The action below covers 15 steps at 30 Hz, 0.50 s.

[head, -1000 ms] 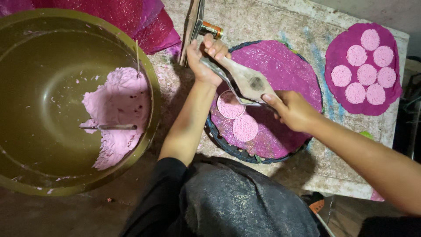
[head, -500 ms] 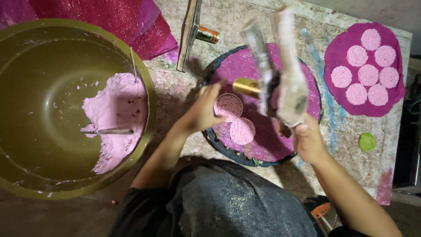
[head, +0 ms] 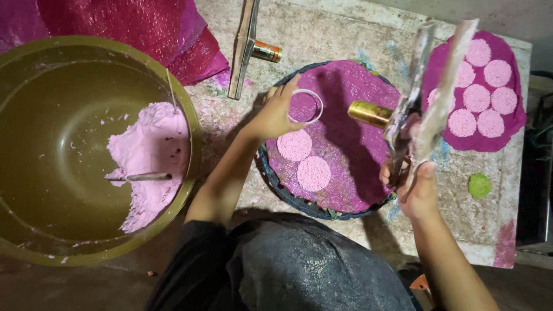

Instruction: The person fills a hand-held wooden press with pink paste from a large basin, then squeezes the press to extrude round pink discs onto magenta trays. They repeat the fill-and-press cycle, occasionally repositioning the tool and rearranging finished discs on the trays.

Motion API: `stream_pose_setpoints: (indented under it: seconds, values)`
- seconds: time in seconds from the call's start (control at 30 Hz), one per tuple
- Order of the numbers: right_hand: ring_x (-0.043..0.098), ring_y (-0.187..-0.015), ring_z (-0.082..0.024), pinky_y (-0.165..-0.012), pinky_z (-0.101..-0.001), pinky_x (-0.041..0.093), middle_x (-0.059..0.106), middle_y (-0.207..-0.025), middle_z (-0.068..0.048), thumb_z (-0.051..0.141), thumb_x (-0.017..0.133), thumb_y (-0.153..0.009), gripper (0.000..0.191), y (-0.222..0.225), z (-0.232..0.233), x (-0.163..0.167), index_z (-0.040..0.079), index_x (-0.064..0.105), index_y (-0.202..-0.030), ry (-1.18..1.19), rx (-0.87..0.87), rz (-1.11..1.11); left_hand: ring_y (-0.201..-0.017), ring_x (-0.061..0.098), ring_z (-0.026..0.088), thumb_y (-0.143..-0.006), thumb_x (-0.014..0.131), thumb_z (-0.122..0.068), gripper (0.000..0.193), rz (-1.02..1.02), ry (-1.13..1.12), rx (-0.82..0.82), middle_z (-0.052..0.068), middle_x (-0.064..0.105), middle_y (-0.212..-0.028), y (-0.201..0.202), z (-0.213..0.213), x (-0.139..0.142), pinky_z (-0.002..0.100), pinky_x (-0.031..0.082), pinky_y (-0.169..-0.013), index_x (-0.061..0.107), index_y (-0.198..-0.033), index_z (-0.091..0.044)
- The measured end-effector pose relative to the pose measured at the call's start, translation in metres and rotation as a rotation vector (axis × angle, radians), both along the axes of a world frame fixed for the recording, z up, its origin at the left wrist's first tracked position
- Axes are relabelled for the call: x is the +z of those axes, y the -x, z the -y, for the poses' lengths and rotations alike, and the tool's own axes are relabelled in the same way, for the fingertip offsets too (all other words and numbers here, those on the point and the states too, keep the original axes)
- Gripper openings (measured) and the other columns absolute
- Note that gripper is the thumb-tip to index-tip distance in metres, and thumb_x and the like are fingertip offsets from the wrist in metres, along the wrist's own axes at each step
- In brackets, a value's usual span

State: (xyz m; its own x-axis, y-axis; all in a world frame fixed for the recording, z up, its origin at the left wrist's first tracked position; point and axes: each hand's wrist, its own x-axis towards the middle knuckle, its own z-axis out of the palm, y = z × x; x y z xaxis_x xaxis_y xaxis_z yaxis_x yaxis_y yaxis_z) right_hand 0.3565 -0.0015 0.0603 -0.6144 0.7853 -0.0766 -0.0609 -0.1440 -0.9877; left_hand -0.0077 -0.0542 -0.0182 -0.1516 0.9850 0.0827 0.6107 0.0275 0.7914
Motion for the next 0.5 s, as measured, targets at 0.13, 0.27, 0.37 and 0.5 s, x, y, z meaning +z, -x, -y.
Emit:
stream_pose_setpoints:
  seconds: [0.13, 0.27, 0.37, 0.5]
  values:
    - [0.057, -0.071, -0.017, -0.061, -0.0321, 0.043, 0.061, -0.082, -0.006, 0.081, 0.044, -0.095, 0.082, 0.003, -0.008, -0.005, 0.004, 0.055, -0.123, -0.059, 0.018, 0.082, -0.14, 0.038, 0.041, -0.072, 0.093, -0.035, 0.124, -0.062, 0.005, -0.012, 0.024, 0.051, -0.146, 0.005, -0.014, 0.008, 0.052, 0.029, -0.115, 0.013, -0.161, -0.005]
    - [0.059, -0.065, -0.016, -0.058, -0.0297, 0.045, 0.065, -0.073, -0.005, 0.076, 0.035, -0.099, 0.081, 0.018, -0.032, 0.007, 0.001, 0.066, -0.094, -0.1, 0.211, 0.425, -0.103, 0.041, 0.031, -0.083, 0.082, -0.052, 0.103, 0.754, -0.204, -0.08, 0.024, 0.056, -0.144, 0.003, -0.036, 0.034, 0.046, 0.033, -0.088, 0.032, -0.159, -0.003]
    - [0.059, -0.063, -0.015, -0.058, -0.0301, 0.046, 0.065, -0.07, -0.005, 0.073, 0.03, -0.098, 0.081, 0.046, -0.059, 0.024, 0.001, 0.067, -0.09, 0.04, 0.51, 0.643, -0.091, 0.057, 0.026, -0.091, 0.047, -0.061, 0.076, 1.85, -0.143, 0.067, 0.018, 0.064, -0.123, -0.008, -0.053, 0.052, 0.041, 0.044, -0.086, 0.05, -0.14, -0.003]
    - [0.056, -0.062, -0.015, -0.063, -0.0311, 0.052, 0.059, -0.071, -0.003, 0.074, 0.023, -0.098, 0.081, 0.097, -0.095, 0.054, 0.005, 0.065, -0.095, 0.025, 0.645, 0.895, -0.082, 0.051, 0.017, -0.107, 0.039, -0.07, 0.063, 2.105, -0.611, -0.344, 0.001, 0.058, -0.086, 0.0, -0.066, 0.058, 0.039, 0.048, -0.094, 0.06, -0.098, -0.011]
